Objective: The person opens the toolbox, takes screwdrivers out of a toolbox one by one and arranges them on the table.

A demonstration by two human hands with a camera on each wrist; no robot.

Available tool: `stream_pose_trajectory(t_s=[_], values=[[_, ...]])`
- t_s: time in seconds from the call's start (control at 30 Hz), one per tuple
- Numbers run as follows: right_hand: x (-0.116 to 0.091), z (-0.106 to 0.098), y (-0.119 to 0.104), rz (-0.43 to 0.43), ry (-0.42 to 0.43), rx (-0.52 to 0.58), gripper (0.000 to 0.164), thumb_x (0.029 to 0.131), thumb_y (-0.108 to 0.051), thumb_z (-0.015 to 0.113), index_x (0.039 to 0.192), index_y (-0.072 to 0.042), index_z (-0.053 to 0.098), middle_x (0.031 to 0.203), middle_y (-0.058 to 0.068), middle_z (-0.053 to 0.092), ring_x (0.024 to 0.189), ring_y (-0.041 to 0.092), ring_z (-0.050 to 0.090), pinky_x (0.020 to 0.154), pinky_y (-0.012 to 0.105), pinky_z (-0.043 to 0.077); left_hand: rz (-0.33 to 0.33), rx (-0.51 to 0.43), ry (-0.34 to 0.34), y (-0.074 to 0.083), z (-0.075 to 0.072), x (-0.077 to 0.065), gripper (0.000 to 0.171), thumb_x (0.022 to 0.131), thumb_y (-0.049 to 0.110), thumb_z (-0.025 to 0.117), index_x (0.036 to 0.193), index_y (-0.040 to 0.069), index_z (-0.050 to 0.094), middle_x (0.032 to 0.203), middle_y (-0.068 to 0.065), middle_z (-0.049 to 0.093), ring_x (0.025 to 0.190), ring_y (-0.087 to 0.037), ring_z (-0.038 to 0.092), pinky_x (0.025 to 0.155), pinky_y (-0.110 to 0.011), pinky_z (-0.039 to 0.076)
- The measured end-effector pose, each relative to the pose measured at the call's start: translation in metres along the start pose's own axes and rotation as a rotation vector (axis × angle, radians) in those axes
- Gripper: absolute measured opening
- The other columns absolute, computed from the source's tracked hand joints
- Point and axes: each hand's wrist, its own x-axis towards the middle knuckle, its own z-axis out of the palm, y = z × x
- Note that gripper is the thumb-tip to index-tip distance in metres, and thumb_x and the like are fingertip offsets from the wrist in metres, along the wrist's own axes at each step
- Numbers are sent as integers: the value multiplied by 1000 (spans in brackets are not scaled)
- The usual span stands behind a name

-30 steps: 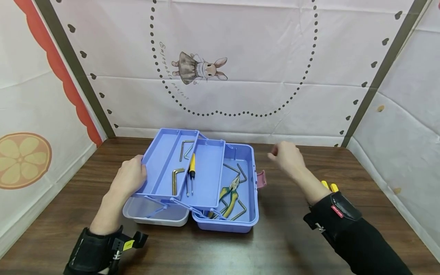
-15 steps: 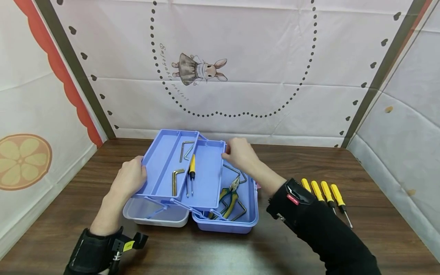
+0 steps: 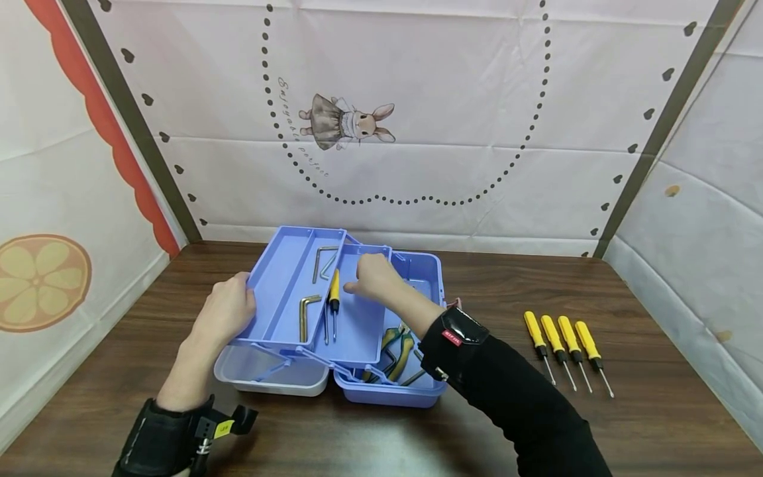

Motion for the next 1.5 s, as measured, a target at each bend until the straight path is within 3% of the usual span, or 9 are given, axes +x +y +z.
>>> stream_pose_trajectory(t_s=[0.13, 0.2, 0.3, 0.4, 1.0, 1.5], values=[[2, 5, -5, 14, -30, 4, 38, 77, -32, 67, 96, 1, 62, 87, 9, 62, 76, 18, 57, 67, 26, 47, 0, -2, -2, 0, 0, 0, 31, 86, -1, 34, 110, -18, 44, 91, -37, 54, 71, -43, 59, 53, -48, 47], [3, 7, -6, 6, -40, 17, 32, 76, -33, 68, 81, -2, 62, 71, 4, 58, 63, 13, 52, 57, 22, 43, 1, -3, -3, 0, 0, 0, 32, 86, -1, 33, 110, -18, 43, 91, -37, 54, 71, -43, 59, 53, -48, 48], [5, 9, -9, -9, -45, 32, 36, 76, -34, 68, 58, -9, 50, 51, -3, 40, 47, 8, 35, 44, 19, 29, 2, -4, -4, 0, 0, -1, 32, 86, -1, 33, 110, -19, 43, 91, -37, 54, 71, -43, 59, 53, -47, 48], [7, 11, -11, -22, -49, 21, 47, 76, -32, 68, 50, -13, 34, 44, -4, 26, 41, 7, 24, 40, 18, 21, 0, -5, -8, 0, -1, 0, 32, 86, -1, 34, 110, -19, 43, 90, -37, 54, 71, -43, 59, 53, -47, 48], [10, 12, -8, 25, -39, -40, 28, 73, -21, 72, 60, -8, 50, 50, -1, 46, 46, 10, 42, 43, 19, 32, -2, 0, -18, 0, -1, 2, 33, 85, -1, 35, 112, -19, 42, 93, -38, 53, 73, -43, 58, 55, -48, 48], [14, 11, -9, 129, -23, -45, 22, 75, -18, 69, 83, -2, 56, 70, 6, 54, 60, 15, 53, 49, 22, 41, -7, 1, -28, 1, -2, 3, 33, 86, -1, 34, 113, -19, 41, 93, -38, 53, 73, -44, 59, 54, -48, 48]])
